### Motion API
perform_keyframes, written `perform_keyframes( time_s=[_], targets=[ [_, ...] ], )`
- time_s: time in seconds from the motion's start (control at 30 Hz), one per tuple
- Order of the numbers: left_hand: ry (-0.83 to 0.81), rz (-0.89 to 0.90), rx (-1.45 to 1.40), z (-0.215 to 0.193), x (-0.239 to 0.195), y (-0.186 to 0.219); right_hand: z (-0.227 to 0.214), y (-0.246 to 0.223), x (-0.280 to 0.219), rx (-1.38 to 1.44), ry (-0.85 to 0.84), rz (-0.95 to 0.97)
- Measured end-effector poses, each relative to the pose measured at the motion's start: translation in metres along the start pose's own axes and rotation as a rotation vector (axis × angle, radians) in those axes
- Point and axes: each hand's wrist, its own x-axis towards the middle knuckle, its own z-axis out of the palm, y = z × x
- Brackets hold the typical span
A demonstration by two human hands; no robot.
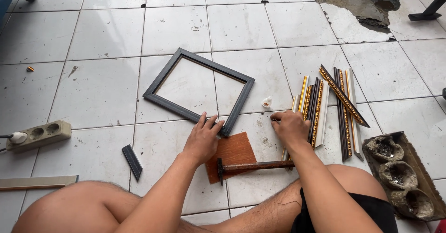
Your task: Assembling a picture frame by nailing the corners together while sitting on the floor.
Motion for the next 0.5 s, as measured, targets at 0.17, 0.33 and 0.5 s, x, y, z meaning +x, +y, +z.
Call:
perform_keyframes(
  time_s=[0.17, 0.33, 0.5],
  targets=[
    [-0.045, 0.110, 0.029, -0.038, -0.002, 0.023, 0.003, 0.002, 0.000, -0.018, 0.039, 0.046],
    [-0.291, 0.207, 0.193, -0.068, -0.029, 0.033, 0.006, 0.007, 0.000, -0.024, 0.019, 0.071],
    [-0.352, 0.006, 0.214, -0.088, -0.051, 0.008, -0.002, -0.002, -0.005, -0.041, 0.012, 0.063]
  ],
)
